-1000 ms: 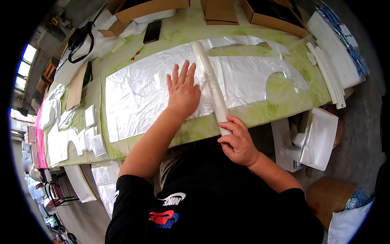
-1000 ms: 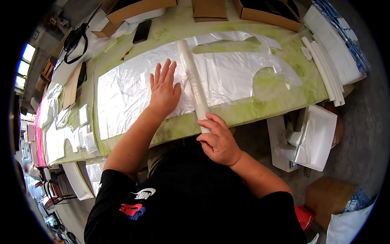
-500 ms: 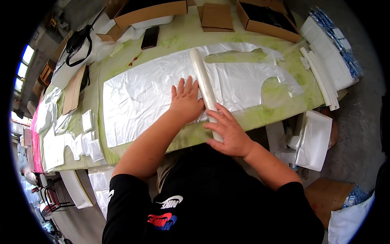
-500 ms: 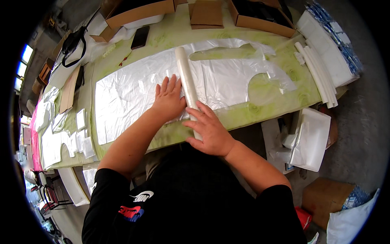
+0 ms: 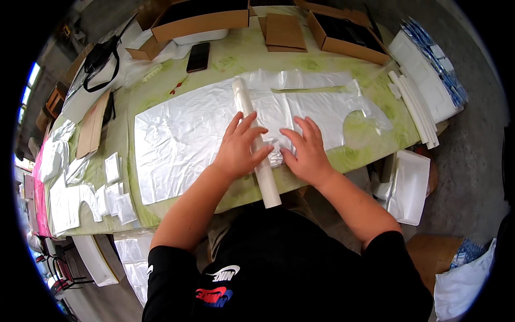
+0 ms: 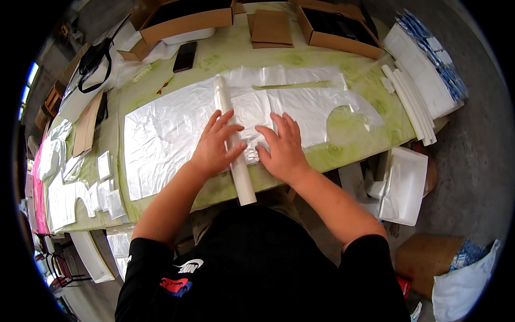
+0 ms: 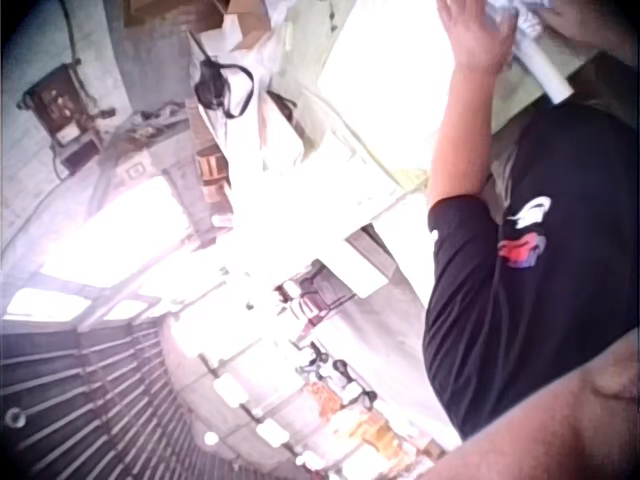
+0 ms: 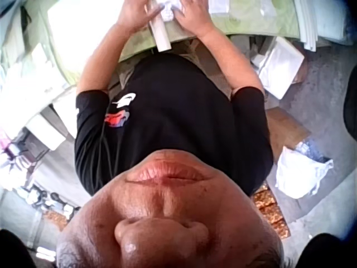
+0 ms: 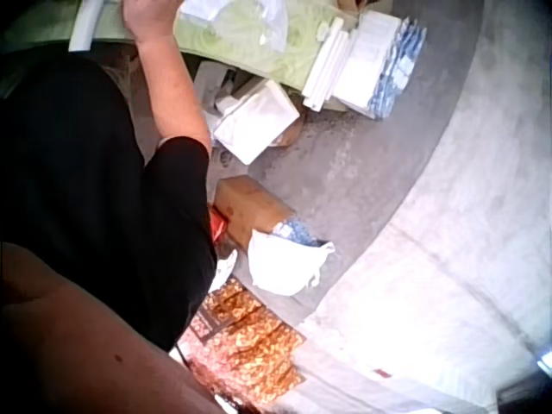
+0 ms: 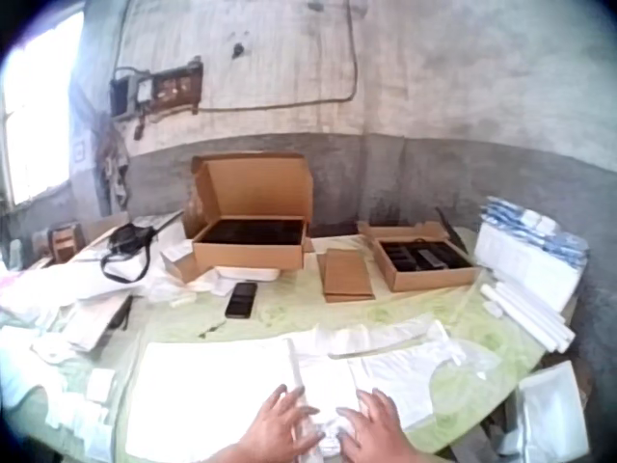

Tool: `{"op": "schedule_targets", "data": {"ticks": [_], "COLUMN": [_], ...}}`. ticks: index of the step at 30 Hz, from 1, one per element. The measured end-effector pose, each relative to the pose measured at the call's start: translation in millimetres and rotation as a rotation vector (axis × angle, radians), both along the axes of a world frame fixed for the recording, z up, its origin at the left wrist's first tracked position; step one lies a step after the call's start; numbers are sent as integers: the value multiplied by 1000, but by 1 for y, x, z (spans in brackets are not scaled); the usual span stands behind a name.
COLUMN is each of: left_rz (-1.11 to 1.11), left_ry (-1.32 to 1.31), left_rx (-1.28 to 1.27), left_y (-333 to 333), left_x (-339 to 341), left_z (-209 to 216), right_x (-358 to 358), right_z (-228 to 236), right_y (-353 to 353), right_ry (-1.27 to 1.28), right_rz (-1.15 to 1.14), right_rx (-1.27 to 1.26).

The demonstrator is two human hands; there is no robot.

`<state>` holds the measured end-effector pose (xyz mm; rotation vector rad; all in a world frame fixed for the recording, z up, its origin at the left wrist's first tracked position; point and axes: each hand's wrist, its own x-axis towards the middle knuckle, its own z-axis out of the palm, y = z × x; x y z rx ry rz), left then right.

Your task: The person wraps a white rectangular object in bubble wrap on a workbench. They roll the bubble wrap around the object, fold the edges, and secure the package with tape. The person repeats this process for multiple items.

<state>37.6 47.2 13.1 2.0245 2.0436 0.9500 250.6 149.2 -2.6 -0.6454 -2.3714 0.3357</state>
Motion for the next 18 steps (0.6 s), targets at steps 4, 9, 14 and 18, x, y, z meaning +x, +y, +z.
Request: {"op": "schedule_targets", "data": {"ticks": [4, 9, 14, 18], "left_rz": [10, 29, 60, 75], "left_ry": [-60, -28, -66, -68], "left_rx": [52, 38, 37, 36], "left_y": [-23, -26, -29, -32], "left_x": [-10, -13, -11, -7], "left_z": [-12, -11, -12, -5], "right_x": [-57, -127, -75, 17], "right_z": [-6, 5, 48, 46], "right_y": [33, 89, 191, 260], "right_ry": [-206, -498, -737, -606], "right_rz": [-83, -243, -783, -1090], "right_rx": [57, -16, -448, -390]}}
